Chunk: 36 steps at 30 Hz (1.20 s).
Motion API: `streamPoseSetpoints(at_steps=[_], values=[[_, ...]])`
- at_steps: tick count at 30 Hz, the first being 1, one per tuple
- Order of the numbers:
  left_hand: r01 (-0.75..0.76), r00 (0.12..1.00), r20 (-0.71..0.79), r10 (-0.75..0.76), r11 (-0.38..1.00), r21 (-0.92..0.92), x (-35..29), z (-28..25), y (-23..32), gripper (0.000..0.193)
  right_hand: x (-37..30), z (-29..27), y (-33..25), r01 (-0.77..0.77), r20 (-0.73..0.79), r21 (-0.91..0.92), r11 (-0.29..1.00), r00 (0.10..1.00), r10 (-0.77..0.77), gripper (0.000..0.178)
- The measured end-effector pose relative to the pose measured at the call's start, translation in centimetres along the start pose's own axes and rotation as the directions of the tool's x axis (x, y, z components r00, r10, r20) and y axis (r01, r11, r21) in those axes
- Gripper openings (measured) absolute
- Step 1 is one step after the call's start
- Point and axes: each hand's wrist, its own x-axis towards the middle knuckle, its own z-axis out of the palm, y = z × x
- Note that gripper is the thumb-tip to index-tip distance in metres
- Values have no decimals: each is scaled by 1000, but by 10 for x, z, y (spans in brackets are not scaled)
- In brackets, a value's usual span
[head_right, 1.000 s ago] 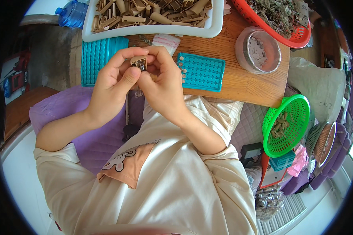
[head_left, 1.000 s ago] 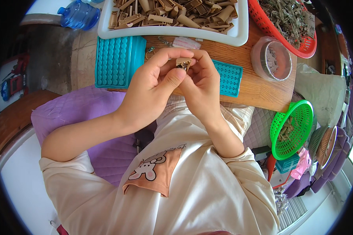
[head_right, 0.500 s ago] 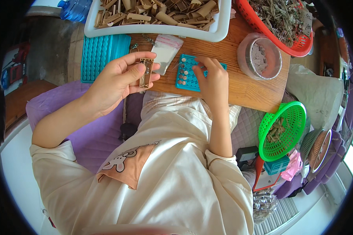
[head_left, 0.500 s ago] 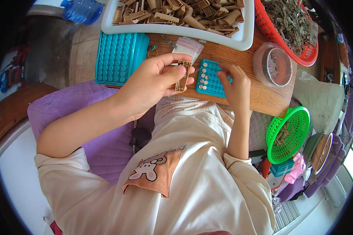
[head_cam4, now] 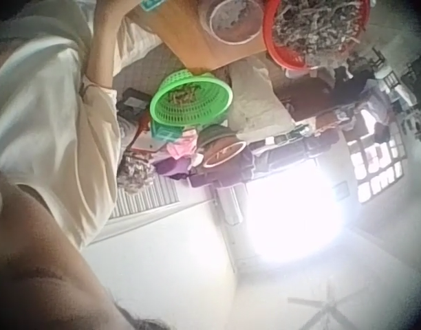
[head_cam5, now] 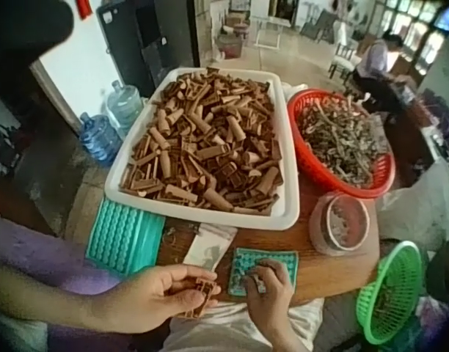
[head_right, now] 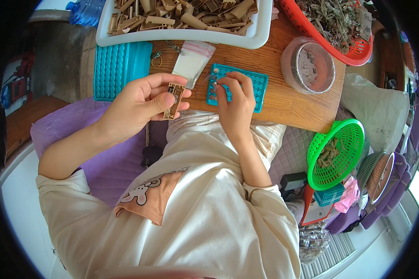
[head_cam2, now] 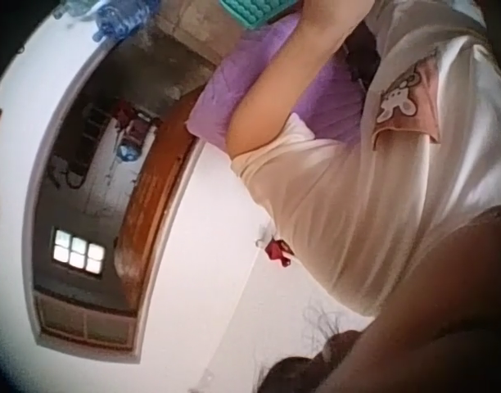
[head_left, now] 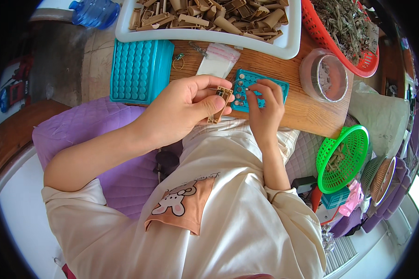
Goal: The person assembles small cylindrical products by hand, inserting small components into cardboard tubes and then sealing them with plastic caps.
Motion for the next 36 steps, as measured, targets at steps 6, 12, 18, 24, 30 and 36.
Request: streamPoseSetpoints(at_steps=[6, 12, 18, 24, 30, 36], values=[[-40, 999, 24, 36, 987, 157, 0, -1, -3, 29, -8, -3, -58, 236, -343, 270, 934, 930, -135, 20], [-73, 997, 45, 66, 984, 165, -1, -4, -6, 28, -8, 1, -55, 363, -243, 306, 880, 923, -297, 23], [-69, 996, -50, 74, 993, 94, -4, -2, 5, 23, -3, -8, -14, 29, -95, 221, 975, 995, -8, 21], [-10, 1000, 7, 9, 993, 115, -5, -2, 4, 23, -12, 5, 16, 94, 115, -263, 960, 991, -66, 14], [-33, 999, 25, 31, 997, 68, -5, -1, 0, 23, -9, 1, 4, 29, 40, -64, 998, 999, -26, 12], [-95, 995, 53, 89, 985, 142, -3, -1, -5, 27, -11, -3, -53, 219, -290, 366, 905, 950, -113, 20]])
